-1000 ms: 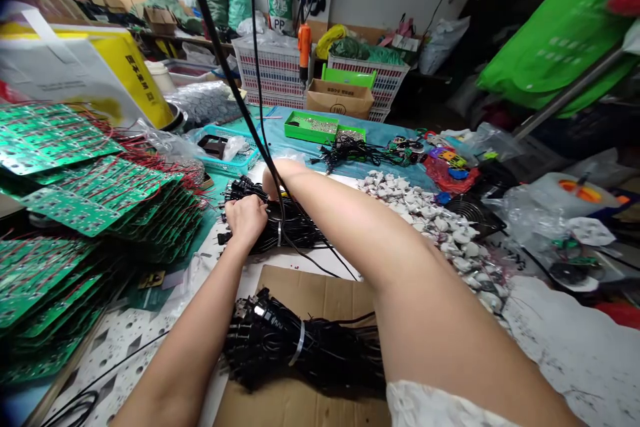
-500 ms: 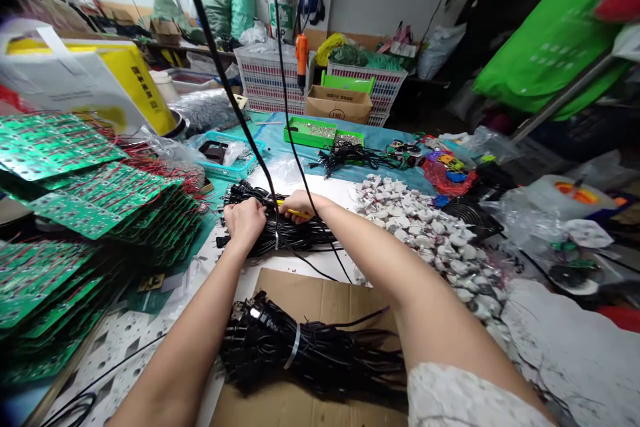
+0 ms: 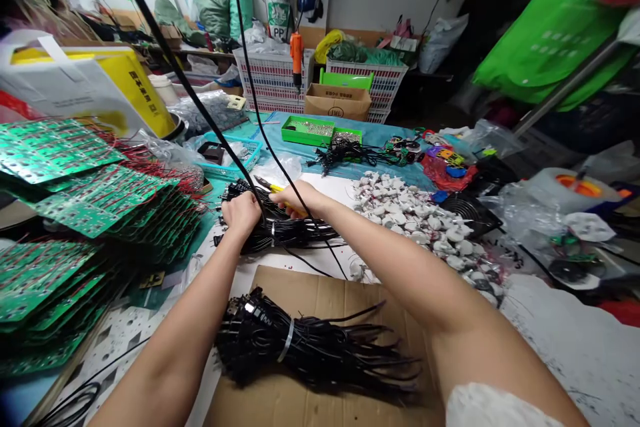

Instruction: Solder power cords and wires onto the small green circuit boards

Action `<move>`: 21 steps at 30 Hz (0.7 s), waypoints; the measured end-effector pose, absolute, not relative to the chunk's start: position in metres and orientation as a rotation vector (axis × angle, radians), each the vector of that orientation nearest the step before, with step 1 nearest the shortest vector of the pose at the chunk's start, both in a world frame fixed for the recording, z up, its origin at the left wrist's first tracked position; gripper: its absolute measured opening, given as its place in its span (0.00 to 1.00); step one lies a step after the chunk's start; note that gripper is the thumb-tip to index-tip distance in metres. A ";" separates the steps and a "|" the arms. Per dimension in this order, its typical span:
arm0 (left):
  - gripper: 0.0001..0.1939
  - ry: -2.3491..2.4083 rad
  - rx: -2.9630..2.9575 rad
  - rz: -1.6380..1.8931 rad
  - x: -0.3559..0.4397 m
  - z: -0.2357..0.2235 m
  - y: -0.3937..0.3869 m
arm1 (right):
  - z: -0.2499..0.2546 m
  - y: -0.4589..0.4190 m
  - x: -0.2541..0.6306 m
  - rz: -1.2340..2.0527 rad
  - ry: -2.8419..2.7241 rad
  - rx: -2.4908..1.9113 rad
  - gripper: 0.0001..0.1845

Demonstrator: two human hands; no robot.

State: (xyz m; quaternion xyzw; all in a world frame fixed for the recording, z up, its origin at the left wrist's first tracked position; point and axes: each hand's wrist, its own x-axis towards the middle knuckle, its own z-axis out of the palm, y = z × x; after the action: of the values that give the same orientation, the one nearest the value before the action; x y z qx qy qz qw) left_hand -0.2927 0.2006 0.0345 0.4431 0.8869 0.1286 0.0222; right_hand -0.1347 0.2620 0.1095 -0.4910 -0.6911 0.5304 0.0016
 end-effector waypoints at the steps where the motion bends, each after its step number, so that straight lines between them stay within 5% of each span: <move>1: 0.12 2.723 1.393 0.395 -0.294 0.036 0.199 | 0.111 0.262 -0.128 1.617 -2.214 -1.540 0.19; 6: 0.06 2.570 1.483 0.343 -0.304 0.053 0.185 | 0.103 0.252 -0.093 1.549 -2.526 -1.554 0.17; 11: 0.14 2.747 1.633 0.559 -0.292 0.073 0.145 | 0.093 0.243 -0.076 1.568 -2.682 -1.639 0.18; 21: 0.10 2.418 1.844 0.337 -0.247 0.018 0.093 | 0.101 0.234 -0.094 1.428 -2.777 -1.742 0.22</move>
State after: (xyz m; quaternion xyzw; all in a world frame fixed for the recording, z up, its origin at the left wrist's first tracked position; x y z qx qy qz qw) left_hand -0.2465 0.0932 0.0183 0.6022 0.7896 0.1100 0.0409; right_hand -0.0942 0.2341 0.1010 -0.4757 -0.7583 0.3900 -0.2155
